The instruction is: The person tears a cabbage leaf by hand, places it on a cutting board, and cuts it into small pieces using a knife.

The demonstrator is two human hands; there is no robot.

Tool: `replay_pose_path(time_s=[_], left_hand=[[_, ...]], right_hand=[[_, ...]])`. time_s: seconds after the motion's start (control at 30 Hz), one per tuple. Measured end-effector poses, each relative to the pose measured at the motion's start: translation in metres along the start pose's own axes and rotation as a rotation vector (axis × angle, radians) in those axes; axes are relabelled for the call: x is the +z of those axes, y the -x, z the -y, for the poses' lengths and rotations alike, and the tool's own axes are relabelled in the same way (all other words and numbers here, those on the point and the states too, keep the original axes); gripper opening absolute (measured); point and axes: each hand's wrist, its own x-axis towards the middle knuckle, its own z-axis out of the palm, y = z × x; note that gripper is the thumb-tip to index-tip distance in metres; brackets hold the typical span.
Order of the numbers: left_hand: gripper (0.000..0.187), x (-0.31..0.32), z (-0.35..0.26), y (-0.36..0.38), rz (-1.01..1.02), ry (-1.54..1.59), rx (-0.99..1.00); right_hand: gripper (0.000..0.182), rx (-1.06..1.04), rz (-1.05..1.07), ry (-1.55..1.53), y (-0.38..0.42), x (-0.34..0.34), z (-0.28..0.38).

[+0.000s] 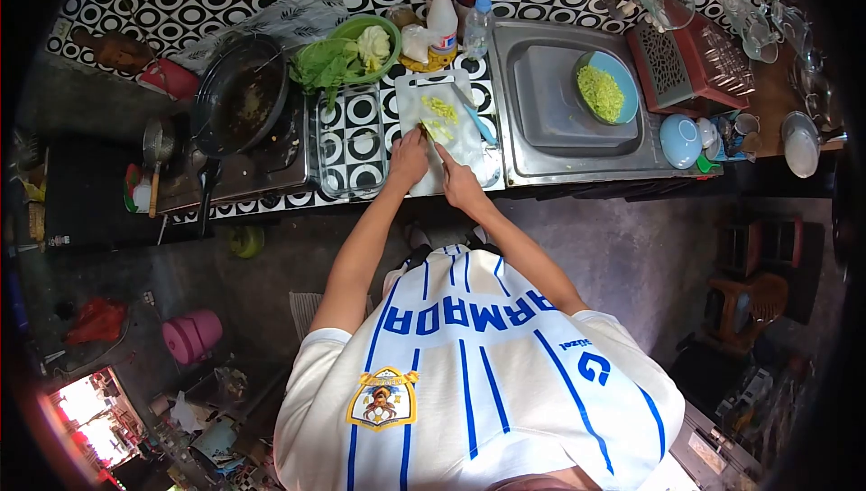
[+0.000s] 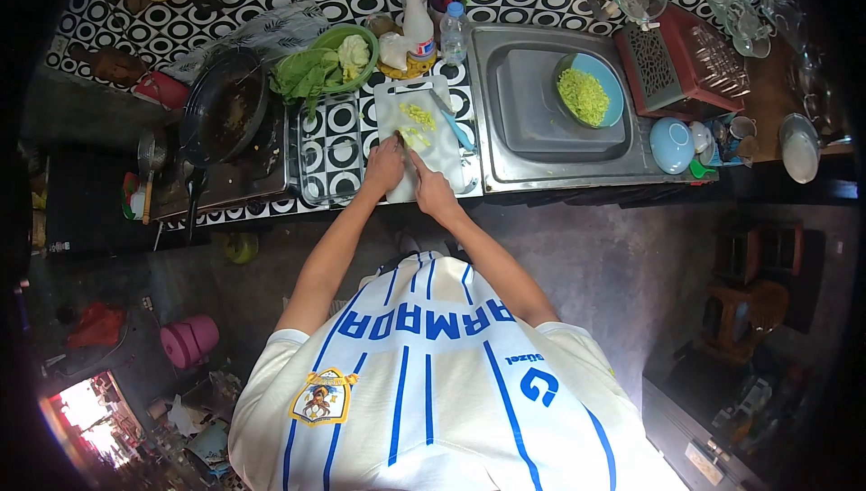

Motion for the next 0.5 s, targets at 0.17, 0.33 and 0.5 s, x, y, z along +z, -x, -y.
replay_pose_path(time_s=[0.17,0.33,0.5], left_hand=[[0.041,-0.007,0.000,0.002,-0.009,0.003,0.022],[0.040,-0.001,0.003,0.003,0.019,-0.060,0.030],[0.039,0.005,0.007,0.002,-0.003,-0.084,0.061]], right_hand=[[0.063,0.023,0.027,0.073,0.002,-0.001,-0.002],[0.068,0.048,0.050,0.124,0.010,-0.004,0.001],[0.070,0.056,0.050,0.136,0.007,-0.006,0.001]])
